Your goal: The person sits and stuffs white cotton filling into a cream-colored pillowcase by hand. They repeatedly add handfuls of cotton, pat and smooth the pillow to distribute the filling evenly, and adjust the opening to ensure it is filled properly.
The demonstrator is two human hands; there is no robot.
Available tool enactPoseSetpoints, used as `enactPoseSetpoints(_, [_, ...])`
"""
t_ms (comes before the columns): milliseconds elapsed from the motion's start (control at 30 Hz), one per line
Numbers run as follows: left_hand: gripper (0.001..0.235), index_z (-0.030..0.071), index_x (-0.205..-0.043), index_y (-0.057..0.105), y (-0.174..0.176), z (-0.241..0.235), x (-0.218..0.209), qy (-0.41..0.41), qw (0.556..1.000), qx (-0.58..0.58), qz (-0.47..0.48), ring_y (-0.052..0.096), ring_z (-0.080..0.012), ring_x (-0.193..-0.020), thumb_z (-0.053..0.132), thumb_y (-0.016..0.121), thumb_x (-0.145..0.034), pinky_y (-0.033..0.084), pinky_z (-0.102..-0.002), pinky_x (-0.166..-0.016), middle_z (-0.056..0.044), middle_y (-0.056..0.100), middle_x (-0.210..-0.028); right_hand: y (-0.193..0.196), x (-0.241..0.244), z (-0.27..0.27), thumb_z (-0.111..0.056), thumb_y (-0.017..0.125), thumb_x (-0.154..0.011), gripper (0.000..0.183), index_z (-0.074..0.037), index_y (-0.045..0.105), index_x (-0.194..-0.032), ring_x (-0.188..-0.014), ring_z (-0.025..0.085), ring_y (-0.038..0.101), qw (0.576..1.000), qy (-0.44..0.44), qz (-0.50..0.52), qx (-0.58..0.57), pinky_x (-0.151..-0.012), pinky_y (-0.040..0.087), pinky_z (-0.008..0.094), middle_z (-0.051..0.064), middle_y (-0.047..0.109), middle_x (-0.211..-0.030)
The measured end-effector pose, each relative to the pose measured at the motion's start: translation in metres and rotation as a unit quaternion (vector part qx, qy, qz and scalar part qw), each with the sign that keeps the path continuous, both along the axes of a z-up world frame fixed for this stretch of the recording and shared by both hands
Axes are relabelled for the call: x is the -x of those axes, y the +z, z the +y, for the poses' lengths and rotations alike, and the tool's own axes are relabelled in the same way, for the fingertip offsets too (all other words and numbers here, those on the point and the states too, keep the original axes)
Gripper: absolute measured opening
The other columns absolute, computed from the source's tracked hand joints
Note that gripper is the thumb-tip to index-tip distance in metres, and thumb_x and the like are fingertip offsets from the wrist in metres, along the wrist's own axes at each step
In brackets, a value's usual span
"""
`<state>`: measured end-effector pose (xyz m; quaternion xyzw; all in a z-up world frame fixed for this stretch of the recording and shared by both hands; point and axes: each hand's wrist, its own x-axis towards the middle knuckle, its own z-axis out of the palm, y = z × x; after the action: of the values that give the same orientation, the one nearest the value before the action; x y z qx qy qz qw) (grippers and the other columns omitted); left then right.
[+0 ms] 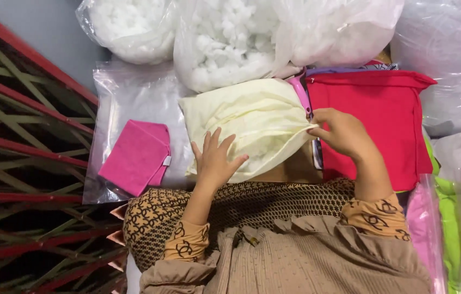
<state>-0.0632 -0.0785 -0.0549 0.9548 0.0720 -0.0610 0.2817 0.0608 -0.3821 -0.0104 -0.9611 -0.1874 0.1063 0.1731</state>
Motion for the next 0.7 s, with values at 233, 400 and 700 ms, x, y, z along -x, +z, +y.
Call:
enactPoseSetpoints(233, [0.031, 0.014, -0.127, 0.066, -0.07, 0.061, 0.019, 0.082, 0.986, -0.135, 0.046, 0.07, -0.0378, -0.102, 0.019, 0.057, -0.097, 0.055, -0.057, -0.084, -0.016, 0.067, -0.105, -0.048, 0.005, -0.056, -0.025, 0.076, -0.09, 0.016, -0.018, 0.075, -0.105, -0.113, 0.034, 0.067, 0.976, -0.123, -0.048, -0.174, -0.09, 0.054, 0.046, 0.002, 0.071, -0.131])
enactPoseSetpoints(400, [0.058, 0.001, -0.12, 0.069, -0.015, 0.035, 0.02, 0.035, 0.986, 0.011, 0.161, 0.071, -0.043, -0.105, 0.05, 0.071, -0.088, 0.057, -0.058, -0.085, -0.028, 0.071, -0.111, -0.057, -0.002, -0.065, -0.023, 0.078, -0.091, 0.012, -0.026, 0.074, -0.102, -0.111, 0.021, 0.068, 0.947, -0.184, -0.077, -0.251, -0.088, 0.055, 0.034, -0.006, 0.071, -0.121])
enactPoseSetpoints(700, [0.013, 0.007, -0.097, 0.069, 0.017, 0.034, 0.029, 0.157, 0.986, -0.038, -0.035, 0.069, -0.0464, -0.093, 0.012, 0.067, -0.085, 0.056, -0.058, -0.079, -0.022, 0.067, -0.092, -0.038, -0.001, -0.057, -0.025, 0.077, -0.094, 0.005, -0.022, 0.075, -0.097, -0.103, 0.027, 0.069, 0.928, -0.232, -0.158, -0.245, -0.087, 0.056, 0.04, 0.005, 0.07, -0.104])
